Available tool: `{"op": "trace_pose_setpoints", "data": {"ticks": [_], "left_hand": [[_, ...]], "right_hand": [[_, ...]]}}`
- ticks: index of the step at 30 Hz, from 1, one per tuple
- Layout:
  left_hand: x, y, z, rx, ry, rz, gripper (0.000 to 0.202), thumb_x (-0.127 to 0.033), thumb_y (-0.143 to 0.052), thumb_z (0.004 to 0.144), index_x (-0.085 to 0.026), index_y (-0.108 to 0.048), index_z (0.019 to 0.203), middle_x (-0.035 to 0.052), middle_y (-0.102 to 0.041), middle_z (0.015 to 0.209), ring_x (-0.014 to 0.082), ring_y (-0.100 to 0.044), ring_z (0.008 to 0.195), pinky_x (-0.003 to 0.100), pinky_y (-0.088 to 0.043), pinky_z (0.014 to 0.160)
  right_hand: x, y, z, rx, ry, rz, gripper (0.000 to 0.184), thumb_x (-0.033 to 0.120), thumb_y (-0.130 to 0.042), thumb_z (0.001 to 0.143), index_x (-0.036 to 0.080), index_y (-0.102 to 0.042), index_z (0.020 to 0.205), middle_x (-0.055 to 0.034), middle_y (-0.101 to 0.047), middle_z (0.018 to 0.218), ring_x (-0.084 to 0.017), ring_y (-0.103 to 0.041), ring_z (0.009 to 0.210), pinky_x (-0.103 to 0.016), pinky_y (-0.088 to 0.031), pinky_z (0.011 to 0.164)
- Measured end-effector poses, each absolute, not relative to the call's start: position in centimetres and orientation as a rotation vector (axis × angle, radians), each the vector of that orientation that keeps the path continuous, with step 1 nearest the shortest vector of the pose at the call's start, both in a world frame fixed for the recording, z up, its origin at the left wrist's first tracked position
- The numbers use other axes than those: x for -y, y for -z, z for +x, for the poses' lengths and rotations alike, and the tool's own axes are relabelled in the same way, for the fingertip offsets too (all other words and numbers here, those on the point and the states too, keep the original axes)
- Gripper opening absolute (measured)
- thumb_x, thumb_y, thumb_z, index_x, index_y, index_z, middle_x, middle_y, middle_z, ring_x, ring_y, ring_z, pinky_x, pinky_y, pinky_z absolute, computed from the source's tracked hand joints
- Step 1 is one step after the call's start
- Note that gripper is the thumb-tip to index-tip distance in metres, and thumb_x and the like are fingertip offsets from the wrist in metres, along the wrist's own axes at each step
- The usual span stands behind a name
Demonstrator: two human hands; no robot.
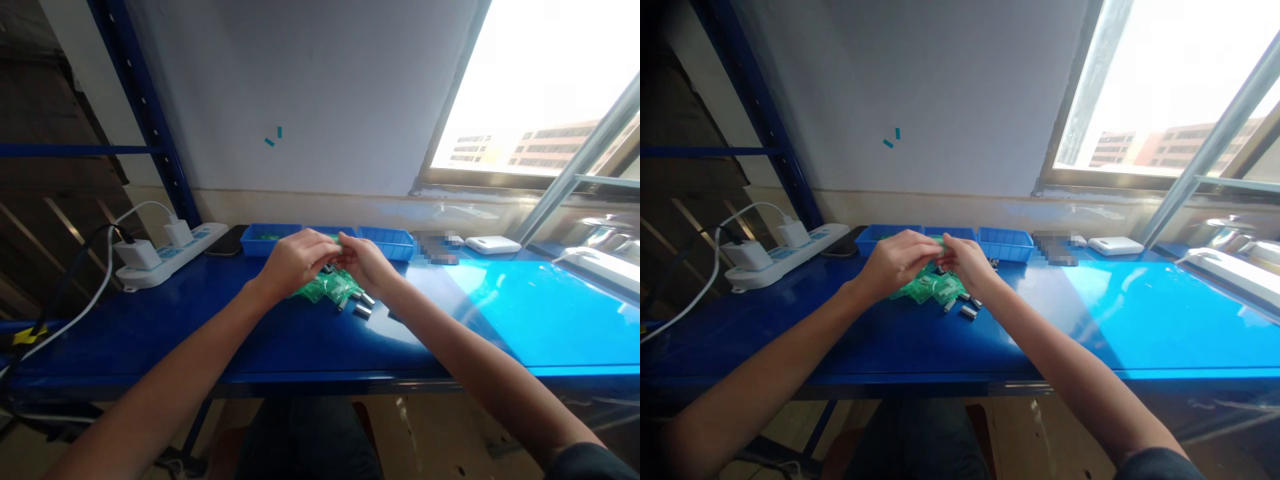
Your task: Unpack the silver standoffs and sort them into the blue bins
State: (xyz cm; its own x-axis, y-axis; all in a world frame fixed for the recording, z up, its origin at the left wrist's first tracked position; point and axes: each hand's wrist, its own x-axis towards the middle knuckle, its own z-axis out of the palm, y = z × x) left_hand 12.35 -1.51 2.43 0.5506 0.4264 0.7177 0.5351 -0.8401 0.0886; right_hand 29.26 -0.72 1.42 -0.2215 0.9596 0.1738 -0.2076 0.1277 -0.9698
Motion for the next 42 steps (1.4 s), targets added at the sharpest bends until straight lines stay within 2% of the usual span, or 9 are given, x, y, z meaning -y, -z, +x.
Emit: {"op": "trace_pose_setpoints", "data": {"ticks": [4,9,14,18,21,28,33,36,42], "left_hand": [[1.5,-1.7,13.6,0.900,1.283,-2.839,0.029,-0.042,-0.052,0.090,-0.021,-0.071,0.094,0.0071,-0.071,0.104,0.0236,-0.061,0.101,0.036,-0.046,0.093],[0.3,-1.2,13.3,1.728,2.112,-2.908,0.058,-0.067,-0.045,0.084,-0.014,-0.067,0.087,0.0099,-0.069,0.082,0.0201,-0.065,0.072,0.030,-0.052,0.064],[-0.3,-2.2,12.0,1.661,2.123,-2.677,0.034,-0.047,-0.060,0.082,-0.016,-0.066,0.095,0.0063,-0.069,0.085,0.0187,-0.064,0.076,0.030,-0.052,0.072],[-1.3,-4.5,9.2,1.384,1.708,-2.119,0.029,-0.038,-0.049,0.090,-0.022,-0.066,0.107,0.0072,-0.067,0.104,0.0234,-0.060,0.098,0.036,-0.045,0.091],[-2.2,-4.9,7.2,1.484,1.277,-2.058,0.025,-0.036,-0.054,0.086,-0.023,-0.069,0.101,0.0096,-0.067,0.103,0.0295,-0.054,0.109,0.040,-0.042,0.095],[-1.4,-0.6,9.4,1.746,0.454,-2.582,0.035,-0.053,-0.060,0.075,-0.022,-0.071,0.088,0.0120,-0.071,0.092,0.0313,-0.065,0.085,0.039,-0.048,0.079],[-1.5,-0.4,10.4,1.744,0.401,-2.481,0.025,-0.029,-0.053,0.079,-0.021,-0.072,0.092,0.0142,-0.073,0.097,0.0342,-0.067,0.092,0.042,-0.049,0.081],[-1.5,-1.3,10.0,1.677,0.718,-2.395,0.030,-0.022,-0.047,0.083,-0.022,-0.072,0.100,0.0089,-0.074,0.097,0.0277,-0.068,0.093,0.035,-0.050,0.084],[-0.2,-2.1,10.6,1.183,1.335,-2.443,0.029,-0.025,-0.044,0.092,-0.021,-0.069,0.108,0.0042,-0.073,0.105,0.0200,-0.067,0.097,0.029,-0.049,0.089]], "right_hand": [[0.3,-1.1,30.0,1.452,-0.807,-0.939,0.018,0.036,-0.061,0.076,0.019,-0.060,0.072,-0.0004,-0.059,0.066,-0.015,-0.054,0.064,-0.027,-0.044,0.061],[0.7,-0.8,30.4,1.864,0.035,-0.757,0.023,0.022,-0.050,0.088,0.024,-0.071,0.098,-0.0071,-0.064,0.098,-0.021,-0.057,0.093,-0.038,-0.047,0.085],[1.2,-0.3,29.8,2.006,0.253,-0.719,0.030,0.013,-0.046,0.088,0.026,-0.070,0.102,-0.0096,-0.056,0.110,-0.024,-0.051,0.107,-0.042,-0.046,0.092],[1.0,-0.3,29.9,1.975,0.231,-0.775,0.023,0.018,-0.051,0.088,0.023,-0.069,0.101,-0.0095,-0.057,0.104,-0.024,-0.052,0.101,-0.042,-0.047,0.090],[0.8,-0.6,30.2,1.982,0.204,-0.807,0.020,0.021,-0.053,0.088,0.022,-0.069,0.100,-0.0082,-0.059,0.095,-0.024,-0.052,0.096,-0.041,-0.047,0.088],[0.5,-0.6,30.5,2.123,0.165,-0.941,0.015,0.025,-0.057,0.089,0.020,-0.070,0.096,-0.0069,-0.061,0.085,-0.023,-0.053,0.089,-0.038,-0.045,0.083],[0.6,-0.4,30.3,2.221,0.070,-0.952,0.018,0.026,-0.057,0.089,0.018,-0.070,0.099,-0.0069,-0.065,0.084,-0.023,-0.055,0.089,-0.035,-0.044,0.080],[0.8,-0.4,29.9,2.172,-0.122,-0.968,0.019,0.028,-0.058,0.087,0.019,-0.070,0.099,-0.0055,-0.068,0.086,-0.021,-0.057,0.088,-0.034,-0.043,0.081],[0.5,-1.0,29.3,1.546,-1.183,-1.010,0.050,0.060,-0.046,0.086,0.015,-0.067,0.081,-0.0062,-0.065,0.070,-0.016,-0.058,0.065,-0.028,-0.044,0.060]]}}
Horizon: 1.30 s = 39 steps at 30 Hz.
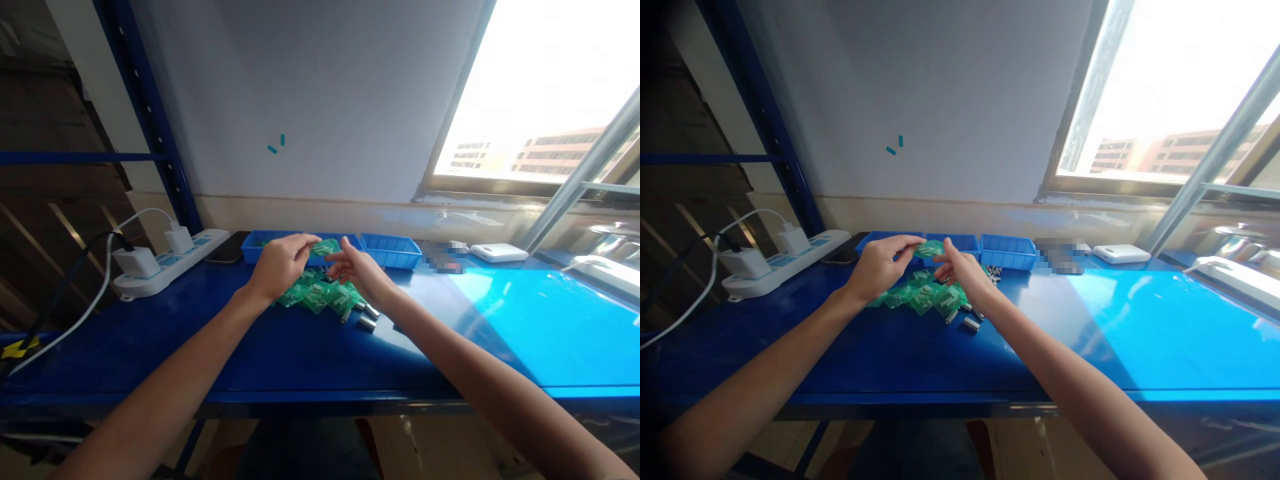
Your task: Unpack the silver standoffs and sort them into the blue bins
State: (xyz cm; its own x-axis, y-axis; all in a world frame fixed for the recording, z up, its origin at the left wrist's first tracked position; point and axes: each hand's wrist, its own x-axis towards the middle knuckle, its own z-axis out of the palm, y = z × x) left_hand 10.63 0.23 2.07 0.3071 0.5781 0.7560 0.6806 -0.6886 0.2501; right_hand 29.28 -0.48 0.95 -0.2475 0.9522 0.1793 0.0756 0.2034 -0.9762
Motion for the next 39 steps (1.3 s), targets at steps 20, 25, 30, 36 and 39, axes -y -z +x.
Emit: {"op": "trace_pose_setpoints", "data": {"ticks": [20,25,30,36,39], "left_hand": [[-1.9,-4.5,9.2,1.500,1.815,-1.950,0.032,-0.040,-0.054,0.086,-0.017,-0.069,0.104,0.0055,-0.072,0.088,0.0190,-0.065,0.075,0.032,-0.050,0.075],[-3.7,-4.5,6.4,1.415,1.088,-2.014,0.028,-0.033,-0.056,0.085,-0.018,-0.071,0.104,0.0088,-0.069,0.108,0.0278,-0.060,0.102,0.038,-0.047,0.089],[-3.0,-0.5,8.8,1.493,0.644,-2.580,0.038,-0.049,-0.053,0.084,-0.022,-0.069,0.105,0.0066,-0.071,0.103,0.0235,-0.066,0.093,0.031,-0.049,0.081],[-2.7,0.7,10.8,1.581,0.411,-2.610,0.030,-0.041,-0.053,0.082,-0.024,-0.072,0.099,0.0072,-0.074,0.098,0.0269,-0.067,0.092,0.032,-0.049,0.078],[-2.4,0.1,10.5,1.541,0.694,-2.541,0.029,-0.032,-0.046,0.087,-0.024,-0.072,0.096,0.0059,-0.075,0.090,0.0236,-0.068,0.085,0.030,-0.048,0.075]], "right_hand": [[1.0,-0.6,29.7,2.018,0.309,-0.681,0.019,0.017,-0.050,0.091,0.020,-0.068,0.094,-0.0071,-0.066,0.092,-0.020,-0.056,0.089,-0.034,-0.048,0.080],[0.8,-1.0,30.4,2.017,0.251,-0.770,0.015,0.020,-0.054,0.089,0.018,-0.069,0.090,-0.0061,-0.064,0.081,-0.021,-0.055,0.082,-0.035,-0.046,0.079],[0.5,-1.1,30.9,2.107,0.198,-0.915,0.015,0.024,-0.056,0.090,0.018,-0.070,0.091,-0.0057,-0.064,0.079,-0.021,-0.054,0.081,-0.036,-0.044,0.080],[0.4,-0.8,30.8,2.208,0.100,-0.961,0.018,0.025,-0.055,0.090,0.017,-0.071,0.095,-0.0065,-0.066,0.081,-0.022,-0.055,0.088,-0.033,-0.042,0.080],[0.7,-0.9,30.4,2.176,0.000,-0.999,0.017,0.025,-0.057,0.088,0.017,-0.072,0.091,-0.0051,-0.067,0.081,-0.020,-0.056,0.086,-0.032,-0.040,0.079]]}}
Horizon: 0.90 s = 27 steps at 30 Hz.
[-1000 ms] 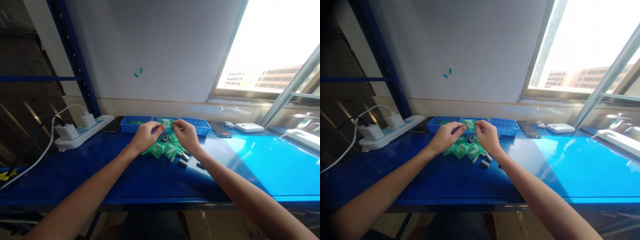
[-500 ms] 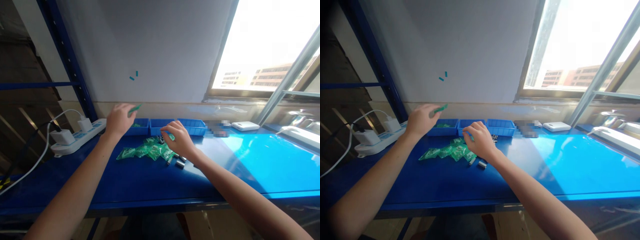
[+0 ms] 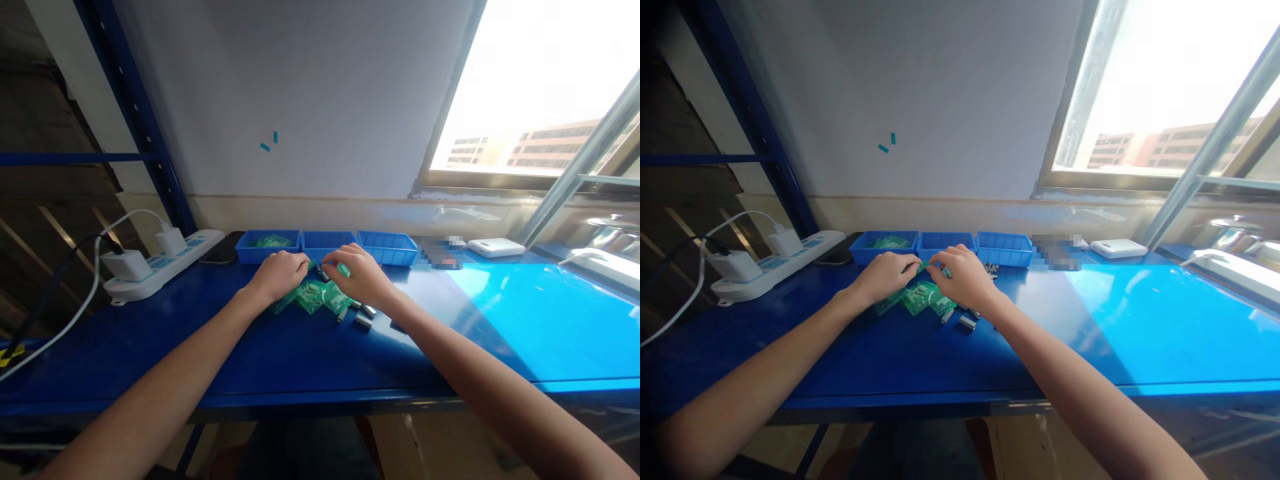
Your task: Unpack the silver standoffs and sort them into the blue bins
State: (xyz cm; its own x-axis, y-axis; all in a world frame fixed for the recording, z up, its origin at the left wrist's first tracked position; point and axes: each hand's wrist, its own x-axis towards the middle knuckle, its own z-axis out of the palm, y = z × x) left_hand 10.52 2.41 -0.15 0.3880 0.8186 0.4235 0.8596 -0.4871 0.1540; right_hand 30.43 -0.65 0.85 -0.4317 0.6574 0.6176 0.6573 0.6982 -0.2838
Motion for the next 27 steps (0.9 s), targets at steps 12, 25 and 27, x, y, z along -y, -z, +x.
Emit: {"op": "trace_pose_setpoints", "data": {"ticks": [12,25,27], "left_hand": [[-0.2,-1.0,11.8,0.934,1.282,-2.730,0.022,-0.027,-0.047,0.093,-0.022,-0.067,0.102,0.0044,-0.070,0.110,0.0201,-0.062,0.105,0.033,-0.045,0.094],[-1.1,-0.9,11.9,1.794,2.053,-2.678,0.043,-0.055,-0.051,0.084,-0.015,-0.067,0.083,0.0063,-0.069,0.075,0.0194,-0.065,0.069,0.030,-0.050,0.066],[-0.9,-1.8,11.1,1.624,1.869,-2.417,0.037,-0.047,-0.050,0.088,-0.016,-0.069,0.090,0.0063,-0.070,0.080,0.0200,-0.064,0.074,0.031,-0.050,0.073]], "right_hand": [[-0.2,-0.7,29.8,1.411,-1.207,-1.001,0.045,0.058,-0.056,0.079,0.015,-0.063,0.073,-0.0056,-0.063,0.066,-0.016,-0.056,0.062,-0.027,-0.042,0.059],[0.7,0.4,29.8,2.063,0.181,-0.802,0.028,0.018,-0.050,0.090,0.021,-0.068,0.111,-0.0090,-0.065,0.107,-0.023,-0.057,0.100,-0.038,-0.047,0.089],[0.8,0.6,29.5,2.101,0.190,-0.857,0.028,0.023,-0.054,0.089,0.017,-0.067,0.114,-0.0112,-0.063,0.110,-0.025,-0.054,0.104,-0.041,-0.046,0.092]]}}
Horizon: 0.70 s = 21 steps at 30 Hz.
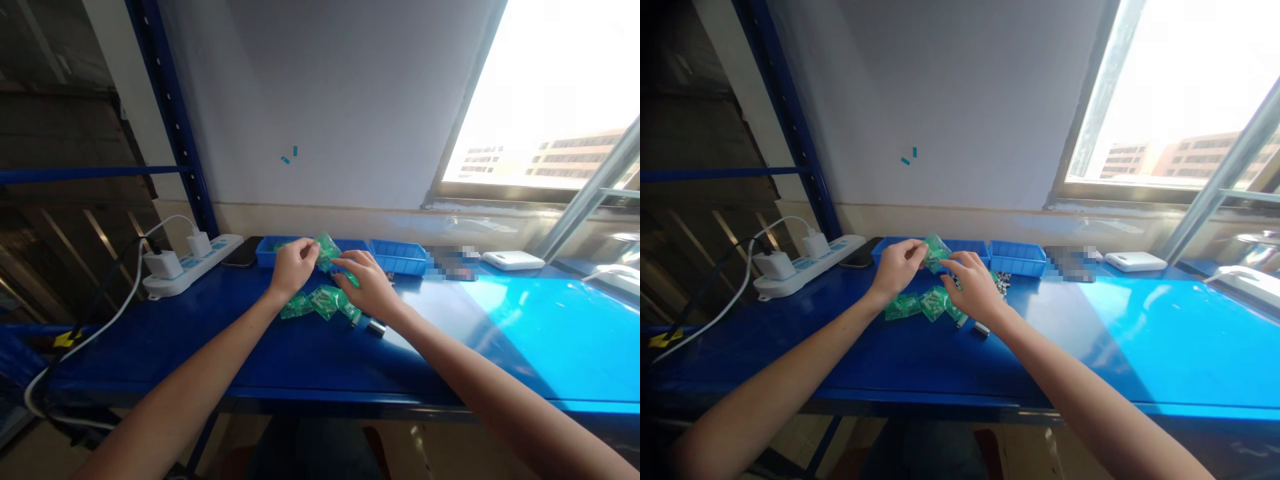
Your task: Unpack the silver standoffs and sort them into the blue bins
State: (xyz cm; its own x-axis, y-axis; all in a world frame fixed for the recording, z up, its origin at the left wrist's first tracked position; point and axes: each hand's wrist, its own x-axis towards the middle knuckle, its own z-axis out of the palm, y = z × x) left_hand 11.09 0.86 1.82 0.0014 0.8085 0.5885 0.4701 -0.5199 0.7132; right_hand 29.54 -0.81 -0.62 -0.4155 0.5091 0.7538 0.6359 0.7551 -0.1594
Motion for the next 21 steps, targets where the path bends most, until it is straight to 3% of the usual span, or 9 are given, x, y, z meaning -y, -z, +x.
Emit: {"op": "trace_pose_setpoints", "data": {"ticks": [4,6,8,10,13,21], "left_hand": [[-1.1,-3.6,8.8,-1.663,-1.861,2.447,0.035,-0.034,-0.040,0.095,-0.020,-0.067,0.113,0.0085,-0.068,0.106,0.0239,-0.058,0.102,0.036,-0.044,0.094],[-1.8,-3.4,7.8,-1.812,-1.675,2.617,0.034,-0.029,-0.040,0.095,-0.022,-0.068,0.113,0.0087,-0.067,0.110,0.0267,-0.052,0.113,0.040,-0.040,0.099],[-2.6,-2.4,7.4,-1.888,-1.223,2.742,0.030,-0.031,-0.047,0.092,-0.023,-0.070,0.108,0.0093,-0.067,0.113,0.0304,-0.047,0.119,0.044,-0.040,0.099],[-3.2,-1.0,7.5,-1.867,-0.845,2.747,0.032,-0.038,-0.054,0.087,-0.022,-0.069,0.112,0.0106,-0.065,0.119,0.0333,-0.045,0.121,0.048,-0.042,0.097],[-3.2,0.2,8.1,-1.832,-0.785,2.685,0.045,-0.044,-0.051,0.089,-0.020,-0.060,0.126,0.0123,-0.060,0.126,0.0333,-0.045,0.121,0.048,-0.042,0.097],[-4.3,0.4,7.1,-1.893,-0.808,2.682,0.035,-0.026,-0.047,0.088,-0.021,-0.062,0.119,0.0099,-0.064,0.115,0.0281,-0.055,0.108,0.039,-0.046,0.093]], "right_hand": [[0.7,0.8,29.3,2.152,0.148,-0.954,0.026,0.027,-0.055,0.089,0.016,-0.068,0.110,-0.0110,-0.064,0.099,-0.026,-0.053,0.099,-0.041,-0.047,0.088],[0.6,0.7,29.4,2.199,0.123,-0.990,0.026,0.030,-0.055,0.090,0.017,-0.068,0.109,-0.0100,-0.065,0.095,-0.026,-0.053,0.099,-0.040,-0.046,0.087],[0.7,0.5,29.6,2.257,0.088,-1.037,0.030,0.036,-0.053,0.092,0.017,-0.067,0.112,-0.0097,-0.067,0.096,-0.026,-0.054,0.100,-0.041,-0.044,0.088],[0.8,0.5,29.8,2.337,0.051,-1.099,0.037,0.043,-0.051,0.093,0.017,-0.064,0.117,-0.0103,-0.068,0.098,-0.028,-0.055,0.101,-0.043,-0.043,0.088],[1.0,0.8,29.9,2.456,0.018,-1.143,0.046,0.047,-0.058,0.088,0.018,-0.060,0.124,-0.0111,-0.068,0.105,-0.030,-0.054,0.104,-0.045,-0.043,0.087],[1.5,1.1,28.9,2.446,0.054,-1.080,0.040,0.022,-0.062,0.085,0.019,-0.057,0.124,-0.0108,-0.064,0.107,-0.027,-0.053,0.103,-0.042,-0.042,0.089]]}}
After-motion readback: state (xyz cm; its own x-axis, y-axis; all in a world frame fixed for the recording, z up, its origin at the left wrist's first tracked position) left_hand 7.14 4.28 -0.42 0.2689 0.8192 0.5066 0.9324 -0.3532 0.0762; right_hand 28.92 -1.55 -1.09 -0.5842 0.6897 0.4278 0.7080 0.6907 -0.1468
